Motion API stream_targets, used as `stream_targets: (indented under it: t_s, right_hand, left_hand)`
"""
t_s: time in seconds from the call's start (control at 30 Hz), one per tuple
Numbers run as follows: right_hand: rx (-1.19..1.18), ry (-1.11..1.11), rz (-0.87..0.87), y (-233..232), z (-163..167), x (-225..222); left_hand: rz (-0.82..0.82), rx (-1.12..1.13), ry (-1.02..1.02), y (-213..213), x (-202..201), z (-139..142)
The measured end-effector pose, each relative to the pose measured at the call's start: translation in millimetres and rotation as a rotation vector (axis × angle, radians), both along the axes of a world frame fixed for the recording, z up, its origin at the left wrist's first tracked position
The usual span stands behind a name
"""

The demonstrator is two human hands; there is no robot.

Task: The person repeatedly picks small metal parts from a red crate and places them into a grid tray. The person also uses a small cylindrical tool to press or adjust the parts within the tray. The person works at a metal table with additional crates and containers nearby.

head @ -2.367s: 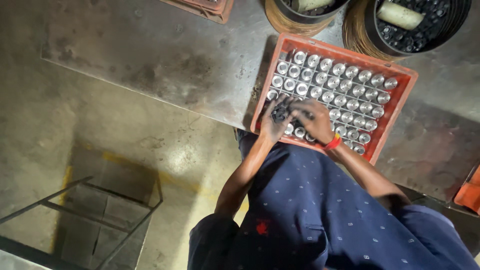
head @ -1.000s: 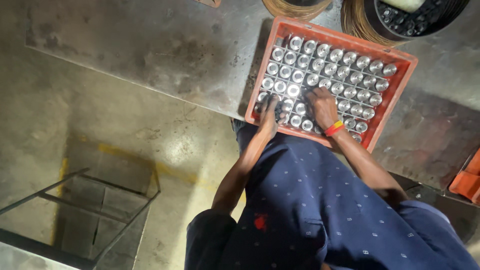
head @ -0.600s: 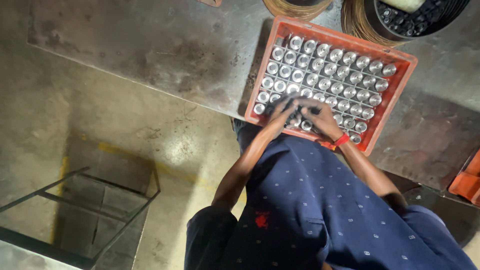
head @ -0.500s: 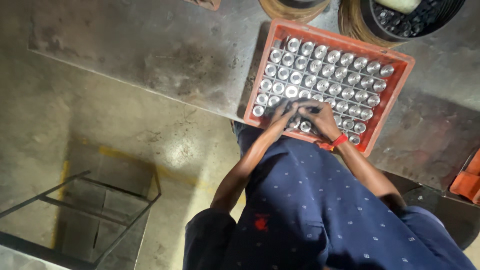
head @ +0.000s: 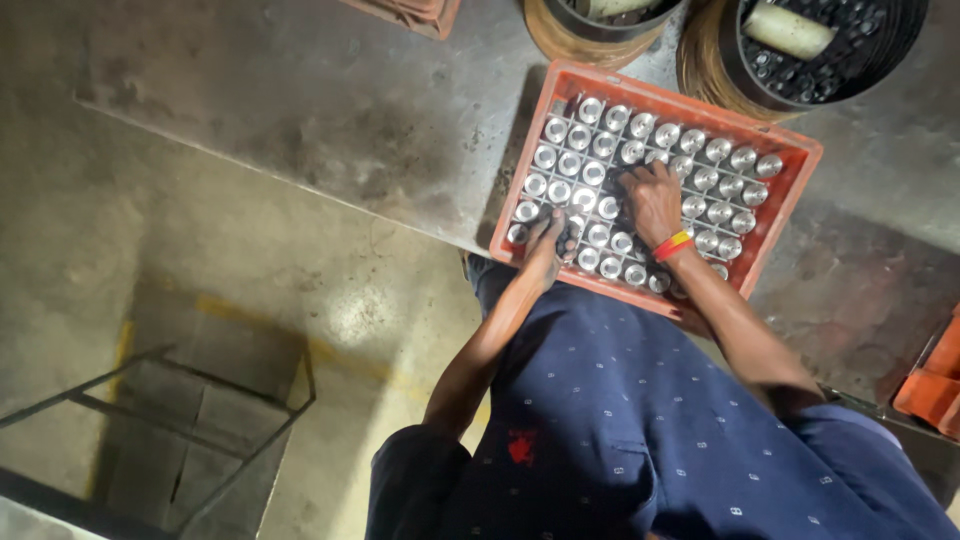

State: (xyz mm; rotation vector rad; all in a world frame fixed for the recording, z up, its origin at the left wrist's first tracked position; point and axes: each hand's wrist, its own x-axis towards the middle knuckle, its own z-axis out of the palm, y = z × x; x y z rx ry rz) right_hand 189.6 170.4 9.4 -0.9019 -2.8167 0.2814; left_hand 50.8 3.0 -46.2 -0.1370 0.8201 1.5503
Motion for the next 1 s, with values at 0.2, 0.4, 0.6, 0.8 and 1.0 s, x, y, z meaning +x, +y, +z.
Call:
stream_targets:
  t_s: [0.2,0.4,0.6,0.8,1.0]
  right_hand:
    - [-0.644,0.498,-0.108,-31.2,4.3,10.0]
    - [-1.093,0.567,-0.434,-32.1,1.2,4.6]
    - [-0.011,0.322,-0.043,34.7,21.7,-5.1]
    - [-0.012,0.069,-0.001,38.5,22.1,-23.3]
    - [-0.146,0.381,-0.168,12.1,23.8,-5.2]
  left_hand:
    - [-0.22,0.058,0.087,8.4,-3.6,21.7]
    - [-0.214,-0.03,0.021,20.2,3.2,27.2]
    - [0.027,-0.208,-0.371,15.4,-3.4,9.5]
    - [-0.055,-0.037,-0.145,6.8,-2.4,5.0]
    - [-0.063,0.04,0.091,10.0,-3.8,15.5]
